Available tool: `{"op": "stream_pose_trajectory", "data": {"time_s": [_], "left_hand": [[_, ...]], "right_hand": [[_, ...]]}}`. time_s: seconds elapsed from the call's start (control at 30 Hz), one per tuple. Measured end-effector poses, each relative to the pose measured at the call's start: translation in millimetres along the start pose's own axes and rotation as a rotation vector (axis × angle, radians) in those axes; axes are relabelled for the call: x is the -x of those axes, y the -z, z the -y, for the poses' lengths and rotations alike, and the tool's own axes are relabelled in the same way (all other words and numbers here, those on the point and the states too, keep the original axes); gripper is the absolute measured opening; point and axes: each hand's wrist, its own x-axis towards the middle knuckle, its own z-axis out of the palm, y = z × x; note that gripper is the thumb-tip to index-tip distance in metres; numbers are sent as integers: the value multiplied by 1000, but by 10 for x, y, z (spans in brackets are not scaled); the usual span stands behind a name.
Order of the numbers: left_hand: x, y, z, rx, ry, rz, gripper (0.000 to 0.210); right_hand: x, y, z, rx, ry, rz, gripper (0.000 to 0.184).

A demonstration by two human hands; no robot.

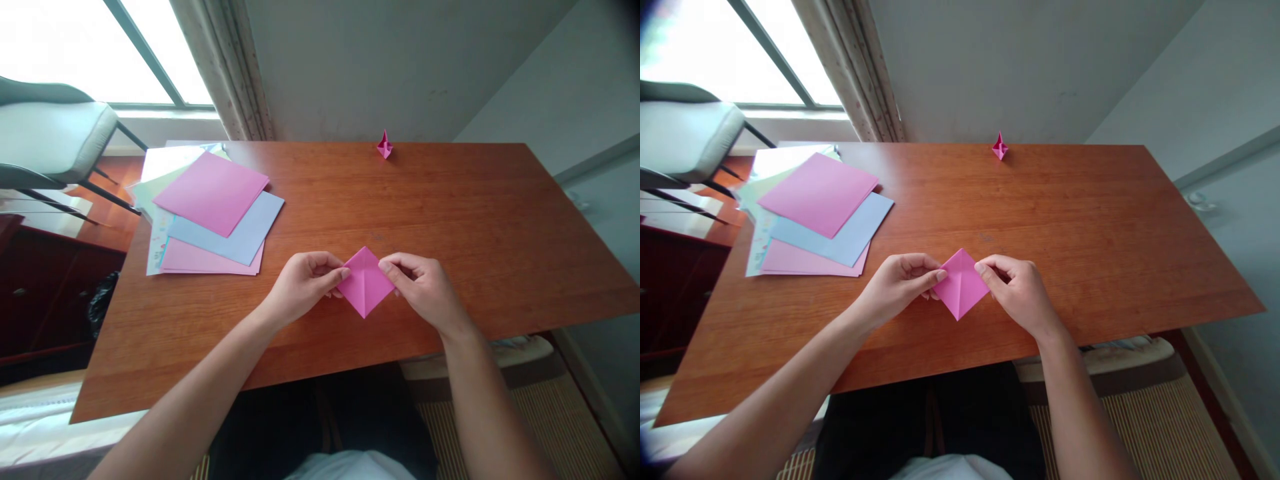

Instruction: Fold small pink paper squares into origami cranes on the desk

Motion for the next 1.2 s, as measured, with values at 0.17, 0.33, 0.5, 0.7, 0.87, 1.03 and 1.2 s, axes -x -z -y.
{"op": "stream_pose_trajectory", "data": {"time_s": [0.17, 0.33, 0.5, 0.7, 0.87, 1.03, 1.2], "left_hand": [[18, -11, -6, -23, -3, 15, 26], [21, -31, 3, -59, -27, 35, 26], [6, -33, -25, 111, -13, -19, 28], [22, -69, -31, 193, 22, 22, 29], [25, -99, -15, 118, -10, 18, 27], [29, -115, -1, 98, 15, 106, 26], [41, -83, -30, 107, 40, 149, 29]], "right_hand": [[-34, -4, 18, 57, 42, 0, 28], [-95, -68, 72, -34, 50, 50, 23], [-106, -226, 120, -154, 67, -92, 23], [-97, -407, 196, -191, 81, -311, 23], [-116, -407, 229, -73, 124, -412, 26], [-149, -373, 191, -93, 104, -519, 28], [-195, -347, 88, -155, 66, -436, 26]]}}
